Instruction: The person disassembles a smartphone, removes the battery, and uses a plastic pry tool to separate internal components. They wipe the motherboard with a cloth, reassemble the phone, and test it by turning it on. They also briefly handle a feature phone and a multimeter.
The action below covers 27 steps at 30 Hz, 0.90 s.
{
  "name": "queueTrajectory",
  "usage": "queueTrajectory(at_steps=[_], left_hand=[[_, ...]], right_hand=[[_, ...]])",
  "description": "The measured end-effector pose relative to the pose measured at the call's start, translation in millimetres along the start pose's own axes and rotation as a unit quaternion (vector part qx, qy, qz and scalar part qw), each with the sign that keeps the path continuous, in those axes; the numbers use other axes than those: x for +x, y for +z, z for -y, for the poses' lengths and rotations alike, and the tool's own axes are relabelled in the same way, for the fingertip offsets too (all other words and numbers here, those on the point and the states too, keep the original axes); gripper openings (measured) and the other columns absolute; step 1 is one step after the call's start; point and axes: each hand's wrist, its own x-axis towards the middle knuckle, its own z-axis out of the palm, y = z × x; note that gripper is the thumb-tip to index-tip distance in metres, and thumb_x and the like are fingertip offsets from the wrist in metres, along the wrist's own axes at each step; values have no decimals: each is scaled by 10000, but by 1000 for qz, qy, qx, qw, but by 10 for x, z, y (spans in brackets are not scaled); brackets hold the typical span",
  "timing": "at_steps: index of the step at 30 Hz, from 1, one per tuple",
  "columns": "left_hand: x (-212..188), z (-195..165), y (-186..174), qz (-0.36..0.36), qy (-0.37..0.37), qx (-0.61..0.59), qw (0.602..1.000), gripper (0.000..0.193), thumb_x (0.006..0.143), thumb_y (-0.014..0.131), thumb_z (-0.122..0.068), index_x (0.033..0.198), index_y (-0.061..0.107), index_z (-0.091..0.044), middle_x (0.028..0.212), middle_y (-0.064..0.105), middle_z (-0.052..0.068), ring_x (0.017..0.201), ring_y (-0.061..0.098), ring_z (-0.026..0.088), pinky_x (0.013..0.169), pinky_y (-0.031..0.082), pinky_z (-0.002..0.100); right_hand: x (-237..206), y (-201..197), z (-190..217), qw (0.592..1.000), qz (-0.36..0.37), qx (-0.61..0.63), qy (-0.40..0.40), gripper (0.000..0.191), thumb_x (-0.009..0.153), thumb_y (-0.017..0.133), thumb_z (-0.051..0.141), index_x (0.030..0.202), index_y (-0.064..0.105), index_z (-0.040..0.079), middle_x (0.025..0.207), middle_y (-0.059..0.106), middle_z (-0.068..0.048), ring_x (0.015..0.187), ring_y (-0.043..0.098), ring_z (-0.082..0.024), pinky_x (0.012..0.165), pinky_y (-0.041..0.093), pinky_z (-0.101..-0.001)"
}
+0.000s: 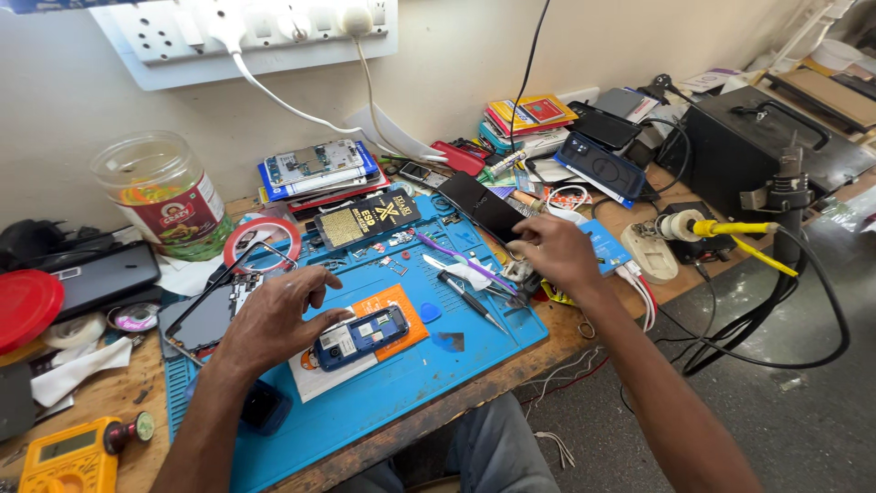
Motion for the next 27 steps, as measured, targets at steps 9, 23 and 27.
queueTrajectory(at_steps=[9, 23, 27], left_hand=[[-16, 33, 31, -19, 23, 0, 1000, 393, 726, 877, -311, 1039, 726, -126, 690, 640, 25, 609, 626, 174, 548, 529, 386], [-94, 209, 26, -43, 101, 0, 994, 407, 809, 841, -335, 1105, 679, -107, 782, 661, 65, 729, 674, 246, 654, 531, 425], [-123, 161, 96, 12, 143, -20, 989, 537, 735, 871, -401, 1138, 675, -106, 932, 678, 71, 893, 682, 262, 763, 555, 423]], right_hand=[[269, 51, 70, 993, 23, -112, -27, 258, 806, 790, 230, 1045, 768, 134, 998, 753, -96, 911, 726, -297, 797, 565, -441], [490, 787, 27, 982, -33, -162, -96, 144, 917, 702, 126, 1050, 740, 84, 899, 733, -242, 814, 712, -430, 766, 584, -517], [529, 328, 93, 985, 154, -75, 14, 511, 789, 797, 218, 1255, 686, 42, 929, 778, -192, 785, 764, -329, 719, 601, -457]])
